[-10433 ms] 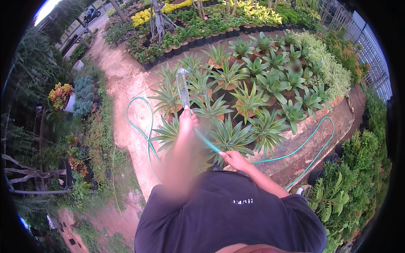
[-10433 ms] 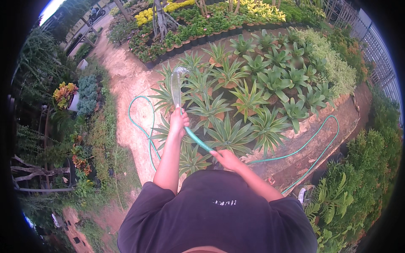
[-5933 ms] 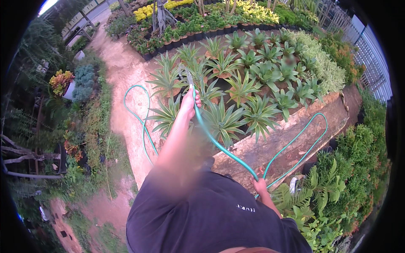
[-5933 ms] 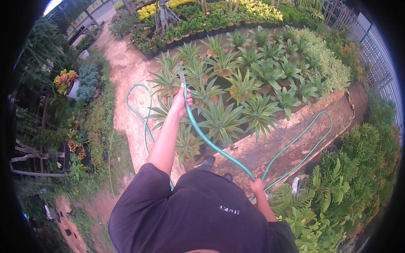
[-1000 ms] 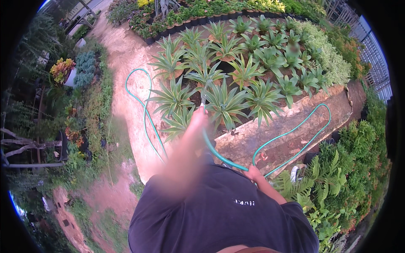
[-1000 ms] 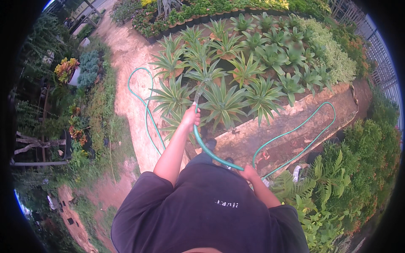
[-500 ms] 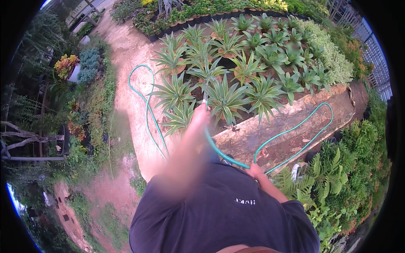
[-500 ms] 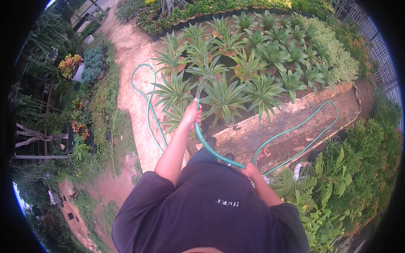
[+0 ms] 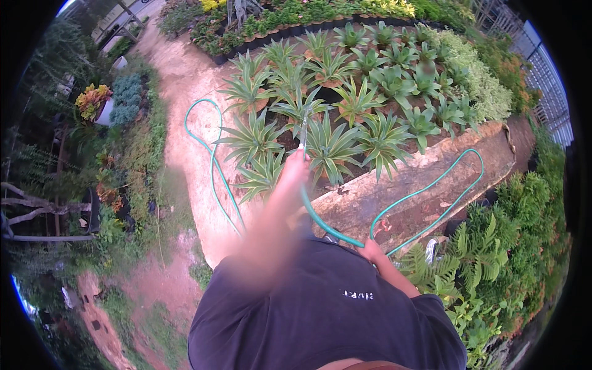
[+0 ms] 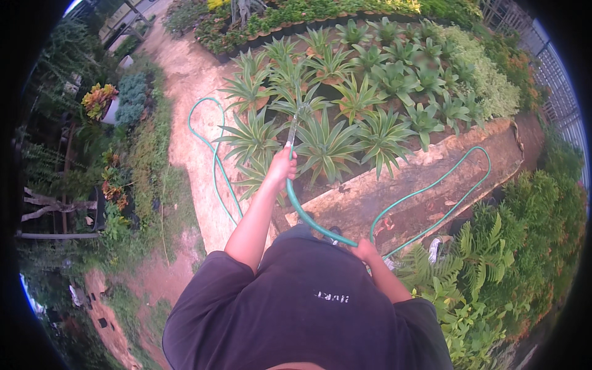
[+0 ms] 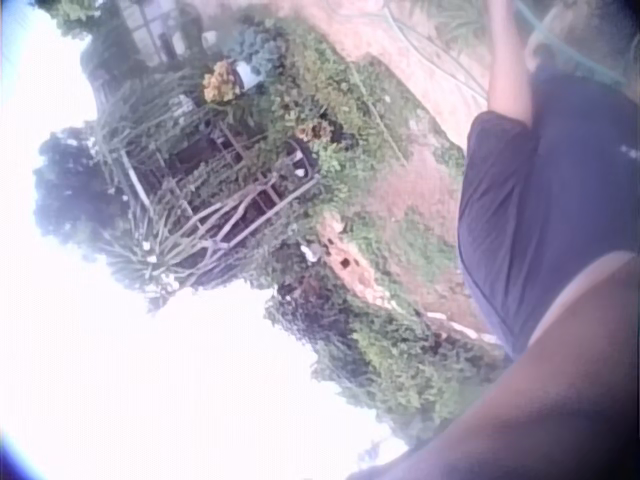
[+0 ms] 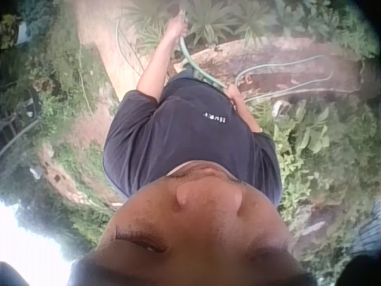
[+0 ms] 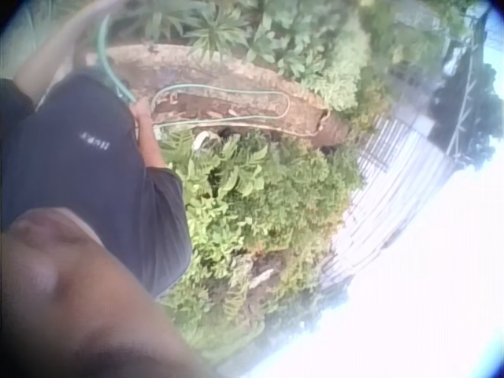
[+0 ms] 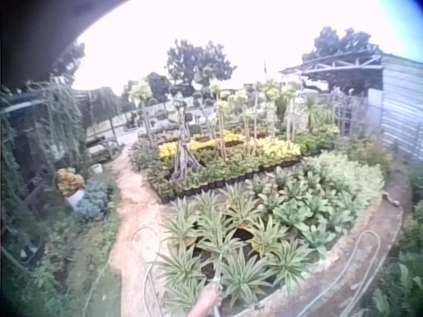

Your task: The person waters a variety of potted plants in an outdoor garden using a green hose with a spray nozzle. They move the nozzle across different plant beds, directing water onto the foliage and soil.

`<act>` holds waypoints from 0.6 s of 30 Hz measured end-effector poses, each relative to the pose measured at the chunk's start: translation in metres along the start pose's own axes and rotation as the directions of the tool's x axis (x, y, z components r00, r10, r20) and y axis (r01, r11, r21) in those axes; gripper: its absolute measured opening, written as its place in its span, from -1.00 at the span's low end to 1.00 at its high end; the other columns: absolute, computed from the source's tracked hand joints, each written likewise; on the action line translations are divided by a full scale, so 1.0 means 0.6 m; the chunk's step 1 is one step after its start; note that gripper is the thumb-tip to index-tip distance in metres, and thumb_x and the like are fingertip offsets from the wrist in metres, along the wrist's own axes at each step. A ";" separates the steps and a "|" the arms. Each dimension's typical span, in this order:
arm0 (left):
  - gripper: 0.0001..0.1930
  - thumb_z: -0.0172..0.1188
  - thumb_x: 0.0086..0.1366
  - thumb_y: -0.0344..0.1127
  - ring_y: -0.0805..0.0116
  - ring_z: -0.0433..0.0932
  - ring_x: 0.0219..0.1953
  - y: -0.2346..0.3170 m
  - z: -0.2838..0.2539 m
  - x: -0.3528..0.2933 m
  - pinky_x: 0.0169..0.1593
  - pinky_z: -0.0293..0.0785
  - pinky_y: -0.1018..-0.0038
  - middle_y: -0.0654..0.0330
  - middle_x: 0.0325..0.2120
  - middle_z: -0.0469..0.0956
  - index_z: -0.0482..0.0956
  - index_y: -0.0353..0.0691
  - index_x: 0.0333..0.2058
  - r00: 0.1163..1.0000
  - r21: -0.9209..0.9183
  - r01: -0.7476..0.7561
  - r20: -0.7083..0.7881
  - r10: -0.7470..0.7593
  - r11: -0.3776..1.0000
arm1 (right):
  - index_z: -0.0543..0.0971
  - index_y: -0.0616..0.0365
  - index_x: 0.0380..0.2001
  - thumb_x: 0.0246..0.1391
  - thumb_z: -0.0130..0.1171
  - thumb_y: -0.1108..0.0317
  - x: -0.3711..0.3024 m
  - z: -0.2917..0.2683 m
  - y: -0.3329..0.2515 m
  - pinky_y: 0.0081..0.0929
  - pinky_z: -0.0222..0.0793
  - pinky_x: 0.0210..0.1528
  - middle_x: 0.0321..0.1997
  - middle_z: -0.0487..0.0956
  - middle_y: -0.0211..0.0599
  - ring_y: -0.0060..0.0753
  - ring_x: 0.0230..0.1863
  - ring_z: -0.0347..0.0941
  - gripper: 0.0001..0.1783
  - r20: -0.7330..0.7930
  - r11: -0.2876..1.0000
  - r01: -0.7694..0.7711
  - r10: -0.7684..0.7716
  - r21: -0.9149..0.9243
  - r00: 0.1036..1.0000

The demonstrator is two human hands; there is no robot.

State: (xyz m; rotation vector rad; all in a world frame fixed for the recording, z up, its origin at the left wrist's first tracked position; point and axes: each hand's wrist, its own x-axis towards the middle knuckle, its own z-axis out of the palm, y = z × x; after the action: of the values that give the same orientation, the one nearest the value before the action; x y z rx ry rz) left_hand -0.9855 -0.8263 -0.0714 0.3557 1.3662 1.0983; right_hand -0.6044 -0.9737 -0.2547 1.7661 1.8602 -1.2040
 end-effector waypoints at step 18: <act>-0.59 -0.19 0.54 0.13 0.64 0.04 -0.72 -0.009 -0.018 -0.018 -0.66 -0.04 0.60 0.46 -0.66 0.17 0.32 -0.07 -0.30 1.000 0.006 -0.002 0.027 0.002 1.000 | 0.69 0.36 -0.22 0.06 0.15 -0.22 -0.031 -0.018 -0.044 -0.01 0.47 0.07 -0.15 0.63 0.33 0.25 0.00 0.58 -0.29 0.068 0.998 -0.066 0.067 -0.019 0.995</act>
State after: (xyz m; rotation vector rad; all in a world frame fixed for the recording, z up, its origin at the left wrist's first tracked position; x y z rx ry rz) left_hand -0.9911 -0.8416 -0.0714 0.3751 1.3452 1.0878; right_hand -0.6216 -0.9754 -0.2255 1.7412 1.7545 -1.2058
